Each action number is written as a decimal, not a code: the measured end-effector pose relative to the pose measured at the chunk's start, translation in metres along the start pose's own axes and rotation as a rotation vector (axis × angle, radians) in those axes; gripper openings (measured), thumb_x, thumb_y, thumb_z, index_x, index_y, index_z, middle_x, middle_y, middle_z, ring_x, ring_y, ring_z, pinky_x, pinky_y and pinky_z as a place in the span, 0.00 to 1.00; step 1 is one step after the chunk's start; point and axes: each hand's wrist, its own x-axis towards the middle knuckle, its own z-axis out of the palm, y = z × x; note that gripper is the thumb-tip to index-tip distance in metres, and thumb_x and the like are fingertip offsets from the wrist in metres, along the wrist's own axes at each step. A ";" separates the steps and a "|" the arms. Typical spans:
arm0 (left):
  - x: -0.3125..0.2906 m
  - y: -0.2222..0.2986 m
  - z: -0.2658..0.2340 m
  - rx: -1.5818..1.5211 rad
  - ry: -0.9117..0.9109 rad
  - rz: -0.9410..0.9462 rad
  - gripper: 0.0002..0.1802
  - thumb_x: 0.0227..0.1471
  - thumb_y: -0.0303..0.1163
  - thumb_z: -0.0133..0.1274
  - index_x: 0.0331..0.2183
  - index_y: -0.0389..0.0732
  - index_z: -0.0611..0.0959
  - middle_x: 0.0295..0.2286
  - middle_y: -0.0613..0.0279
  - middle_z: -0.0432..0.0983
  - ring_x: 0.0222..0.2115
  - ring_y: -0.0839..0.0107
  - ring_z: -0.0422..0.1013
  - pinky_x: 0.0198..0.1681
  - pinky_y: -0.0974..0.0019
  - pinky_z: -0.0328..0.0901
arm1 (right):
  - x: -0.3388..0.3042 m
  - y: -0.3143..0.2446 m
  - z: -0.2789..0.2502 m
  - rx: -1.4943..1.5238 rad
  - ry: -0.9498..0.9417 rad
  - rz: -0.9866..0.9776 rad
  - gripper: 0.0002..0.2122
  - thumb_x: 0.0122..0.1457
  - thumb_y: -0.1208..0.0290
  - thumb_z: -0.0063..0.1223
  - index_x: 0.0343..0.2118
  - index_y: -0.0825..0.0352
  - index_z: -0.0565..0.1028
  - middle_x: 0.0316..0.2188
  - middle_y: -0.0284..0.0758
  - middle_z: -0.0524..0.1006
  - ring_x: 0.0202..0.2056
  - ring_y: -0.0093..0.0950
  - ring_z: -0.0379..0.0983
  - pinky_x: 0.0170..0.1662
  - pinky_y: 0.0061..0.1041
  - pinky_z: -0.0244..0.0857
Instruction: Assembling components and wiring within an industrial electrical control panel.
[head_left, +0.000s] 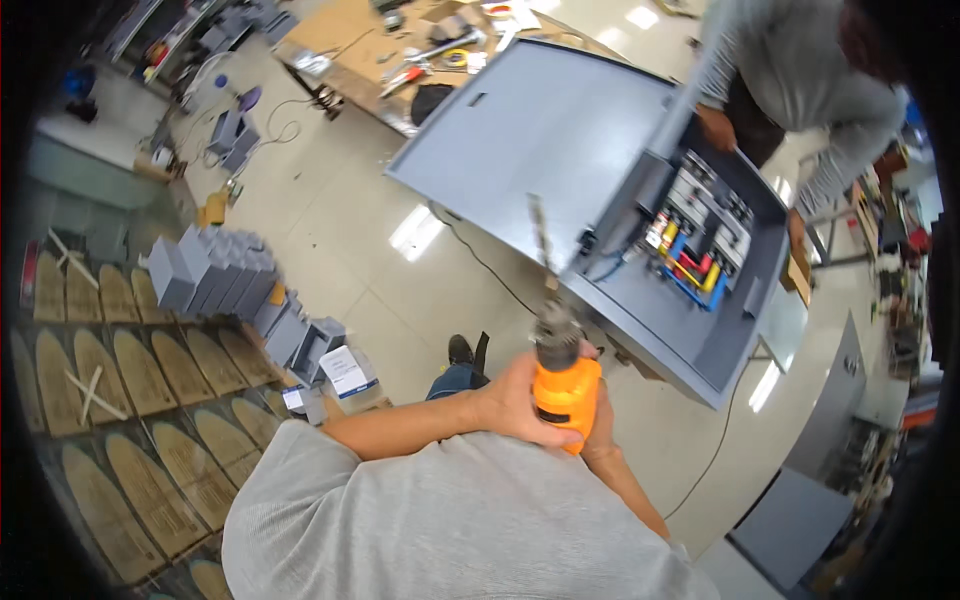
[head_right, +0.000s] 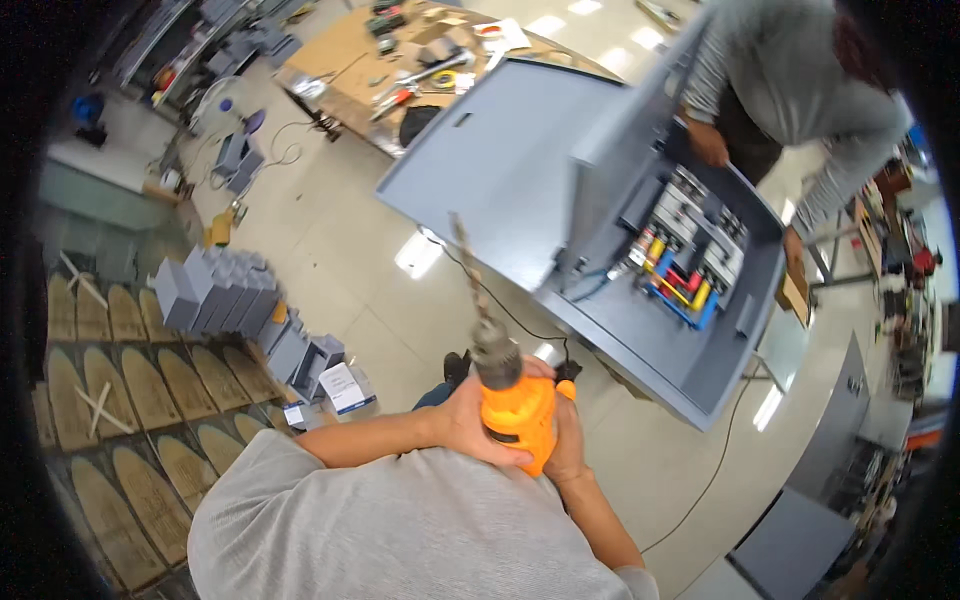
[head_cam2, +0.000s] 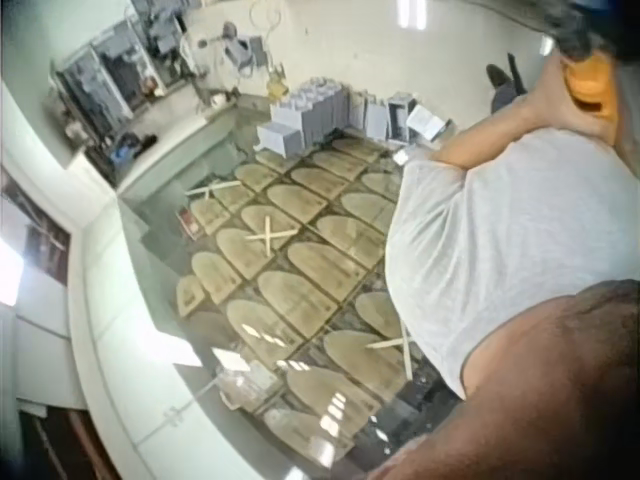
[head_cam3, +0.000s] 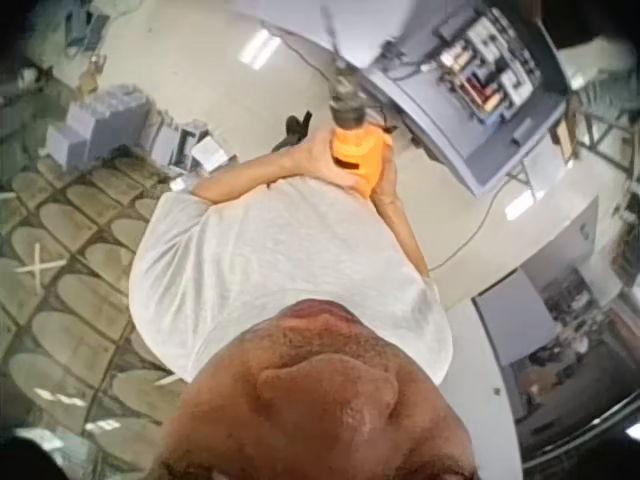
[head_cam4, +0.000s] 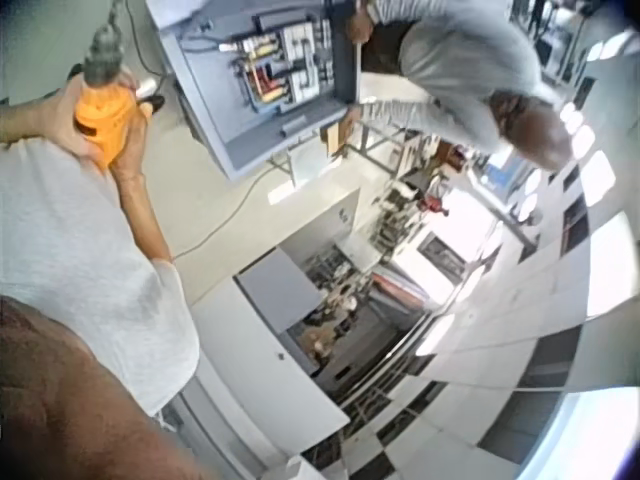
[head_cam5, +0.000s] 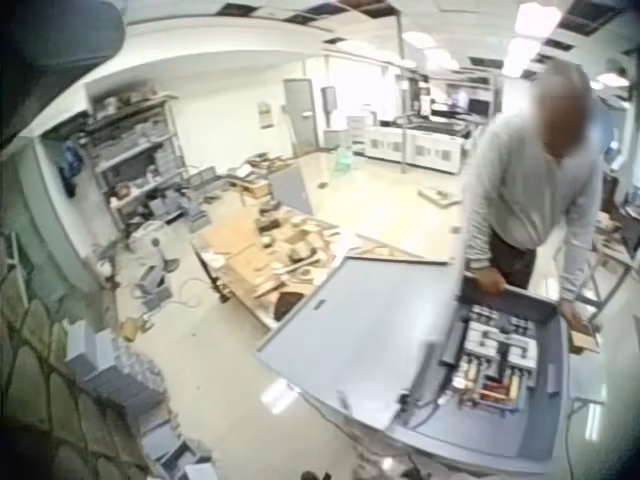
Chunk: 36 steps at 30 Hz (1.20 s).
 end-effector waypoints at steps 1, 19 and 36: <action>-0.018 0.007 -0.021 -0.024 0.086 -0.095 0.48 0.31 0.36 0.75 0.54 0.39 0.67 0.49 0.58 0.69 0.49 0.67 0.68 0.54 0.60 0.63 | 0.008 0.003 0.022 0.042 -0.121 0.021 0.22 0.53 0.66 0.61 0.50 0.67 0.74 0.45 0.42 0.77 0.49 0.42 0.72 0.52 0.36 0.65; -0.112 0.068 -0.353 0.167 1.148 -0.035 0.36 0.39 0.17 0.64 0.50 0.38 0.66 0.40 0.58 0.71 0.38 0.67 0.74 0.44 0.63 0.71 | 0.272 0.035 0.345 -0.999 -0.984 -0.161 0.42 0.49 0.66 0.66 0.66 0.63 0.55 0.47 0.46 0.77 0.50 0.41 0.74 0.55 0.34 0.66; -0.018 -0.029 -0.638 0.207 0.949 -0.677 0.40 0.34 0.21 0.68 0.49 0.40 0.66 0.37 0.58 0.72 0.36 0.68 0.73 0.42 0.62 0.70 | 0.929 0.069 0.525 -1.621 0.167 -0.736 0.25 0.61 0.68 0.42 0.58 0.77 0.61 0.58 0.56 0.63 0.59 0.52 0.60 0.60 0.44 0.58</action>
